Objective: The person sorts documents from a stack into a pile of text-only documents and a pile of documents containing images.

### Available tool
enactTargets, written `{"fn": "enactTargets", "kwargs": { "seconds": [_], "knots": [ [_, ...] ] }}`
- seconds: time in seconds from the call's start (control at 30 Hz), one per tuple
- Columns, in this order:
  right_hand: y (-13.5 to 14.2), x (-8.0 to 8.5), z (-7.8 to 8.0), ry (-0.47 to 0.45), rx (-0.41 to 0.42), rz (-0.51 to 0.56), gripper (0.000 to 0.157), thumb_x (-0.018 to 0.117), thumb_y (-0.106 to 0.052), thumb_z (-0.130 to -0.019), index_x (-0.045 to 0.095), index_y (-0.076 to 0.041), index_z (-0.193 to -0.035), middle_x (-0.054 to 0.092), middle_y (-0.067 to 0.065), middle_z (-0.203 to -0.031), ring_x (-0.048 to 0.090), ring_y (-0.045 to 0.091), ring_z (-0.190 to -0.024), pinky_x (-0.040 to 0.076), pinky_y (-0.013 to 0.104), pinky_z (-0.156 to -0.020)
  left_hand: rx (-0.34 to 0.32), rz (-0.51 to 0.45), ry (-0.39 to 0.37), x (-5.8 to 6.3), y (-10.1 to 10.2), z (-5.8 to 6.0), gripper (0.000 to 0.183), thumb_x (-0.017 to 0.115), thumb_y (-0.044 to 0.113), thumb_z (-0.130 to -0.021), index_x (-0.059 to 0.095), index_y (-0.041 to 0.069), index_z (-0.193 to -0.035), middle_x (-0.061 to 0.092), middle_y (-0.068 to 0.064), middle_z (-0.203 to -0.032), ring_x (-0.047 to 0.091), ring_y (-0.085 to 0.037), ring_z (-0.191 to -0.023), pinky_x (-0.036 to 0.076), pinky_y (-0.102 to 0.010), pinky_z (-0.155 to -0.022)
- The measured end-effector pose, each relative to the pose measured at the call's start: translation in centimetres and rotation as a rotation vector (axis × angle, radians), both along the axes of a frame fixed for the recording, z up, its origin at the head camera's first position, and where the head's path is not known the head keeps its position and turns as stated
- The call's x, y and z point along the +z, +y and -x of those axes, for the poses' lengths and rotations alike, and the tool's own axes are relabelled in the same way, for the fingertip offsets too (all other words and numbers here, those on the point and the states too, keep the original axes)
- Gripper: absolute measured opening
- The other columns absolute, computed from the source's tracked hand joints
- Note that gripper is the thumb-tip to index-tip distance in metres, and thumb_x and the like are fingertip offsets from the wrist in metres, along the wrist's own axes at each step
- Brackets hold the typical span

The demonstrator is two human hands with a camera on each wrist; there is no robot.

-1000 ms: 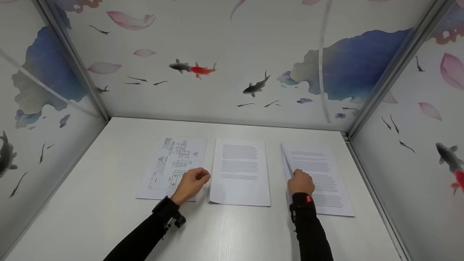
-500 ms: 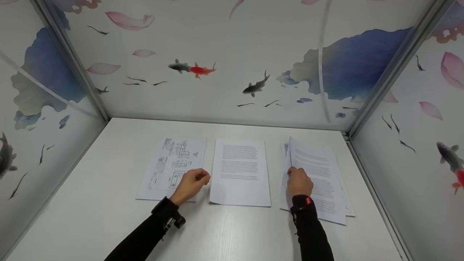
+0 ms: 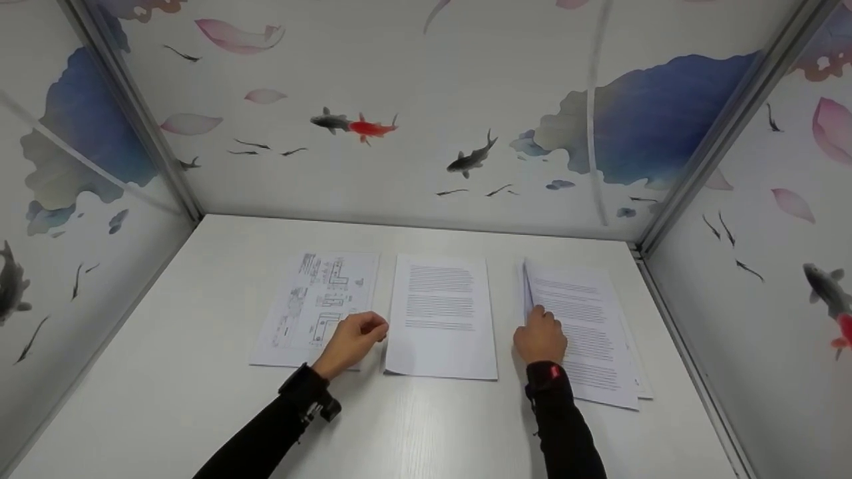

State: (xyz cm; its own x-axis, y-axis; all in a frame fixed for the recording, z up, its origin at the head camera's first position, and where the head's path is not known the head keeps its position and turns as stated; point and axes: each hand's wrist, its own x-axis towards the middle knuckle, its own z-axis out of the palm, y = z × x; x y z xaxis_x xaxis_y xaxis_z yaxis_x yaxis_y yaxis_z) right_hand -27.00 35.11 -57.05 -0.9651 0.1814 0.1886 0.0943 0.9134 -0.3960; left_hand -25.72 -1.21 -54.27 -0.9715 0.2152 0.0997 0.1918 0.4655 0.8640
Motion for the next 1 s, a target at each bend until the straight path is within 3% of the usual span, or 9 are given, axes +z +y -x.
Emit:
{"fn": "enactTargets", "kwargs": {
  "seconds": [0.1,0.17,0.23,0.4,0.57,0.7,0.83,1.0],
  "knots": [
    [0.2,0.1,-0.1,-0.013,0.016,0.016,0.055,0.046,0.0,-0.083,0.041,0.007,-0.137,0.062,0.032,-0.098,0.061,0.041,-0.073,0.048,0.051,-0.056,-0.013,-0.014,-0.008,0.1,0.1,-0.1,0.013,0.062,0.02,-0.094,0.071,0.011,-0.096,0.068,0.002,-0.086,0.058,-0.009,-0.076,0.048,-0.027,-0.072],
    [0.3,0.2,-0.3,-0.034,0.033,0.013,0.064,0.045,0.004,-0.083,0.032,0.005,-0.146,0.061,0.033,-0.102,0.061,0.039,-0.074,0.048,0.05,-0.057,-0.025,-0.023,-0.013,0.1,0.3,-0.1,0.014,0.062,0.02,-0.094,0.071,0.01,-0.097,0.068,0.002,-0.084,0.059,-0.009,-0.075,0.048,-0.026,-0.07],
    [0.1,0.4,-0.6,-0.045,0.051,0.004,0.063,0.046,0.007,-0.082,0.037,0.006,-0.144,0.06,0.032,-0.102,0.061,0.038,-0.077,0.049,0.05,-0.06,-0.038,-0.028,-0.023,0.1,0.5,-0.1,0.015,0.062,0.021,-0.095,0.071,0.009,-0.098,0.067,0.003,-0.082,0.058,-0.008,-0.073,0.047,-0.025,-0.068],
    [-1.1,1.0,-1.0,0.055,0.082,-0.019,0.043,0.045,0.008,-0.082,0.064,0.006,-0.12,0.062,0.031,-0.102,0.062,0.046,-0.092,0.052,0.057,-0.069,-0.084,-0.035,-0.046,0.2,1.2,-0.2,0.016,0.061,0.021,-0.096,0.07,0.008,-0.101,0.068,-0.003,-0.08,0.058,-0.007,-0.069,0.045,-0.022,-0.062],
    [-3.9,1.7,-0.8,0.15,0.121,-0.018,0.042,0.045,0.009,-0.084,0.067,0.003,-0.12,0.064,0.028,-0.108,0.062,0.047,-0.095,0.052,0.059,-0.069,-0.157,-0.053,-0.087,0.6,2.2,-0.2,0.02,0.06,0.022,-0.097,0.067,0.006,-0.108,0.071,-0.011,-0.087,0.067,-0.02,-0.074,0.046,-0.022,-0.06],
    [-6.9,2.4,-0.7,0.216,0.171,-0.055,0.041,0.052,0.01,-0.085,0.068,-0.002,-0.121,0.065,0.022,-0.11,0.062,0.041,-0.095,0.053,0.054,-0.069,-0.197,-0.097,-0.123,0.9,3.0,0.0,0.025,0.058,0.025,-0.099,0.064,0.008,-0.117,0.072,-0.014,-0.093,0.07,-0.022,-0.079,0.049,-0.024,-0.064],
    [-10.1,3.2,-1.1,0.269,0.222,-0.095,0.045,0.057,0.01,-0.084,0.067,-0.006,-0.124,0.064,0.017,-0.113,0.061,0.035,-0.097,0.054,0.046,-0.067,-0.207,-0.177,-0.176,1.0,3.6,0.2,0.035,0.054,0.032,-0.101,0.057,0.01,-0.128,0.072,-0.018,-0.098,0.071,-0.022,-0.08,0.051,-0.026,-0.066],
    [-13.7,3.5,-2.1,0.376,0.327,-0.134,0.048,0.062,0.01,-0.08,0.068,-0.01,-0.124,0.064,0.011,-0.11,0.061,0.03,-0.094,0.053,0.04,-0.062,-0.166,-0.294,-0.279,1.1,4.4,0.5,0.048,0.047,0.043,-0.103,0.047,0.012,-0.139,0.07,-0.017,-0.099,0.071,-0.024,-0.084,0.052,-0.028,-0.066]
  ]
}}
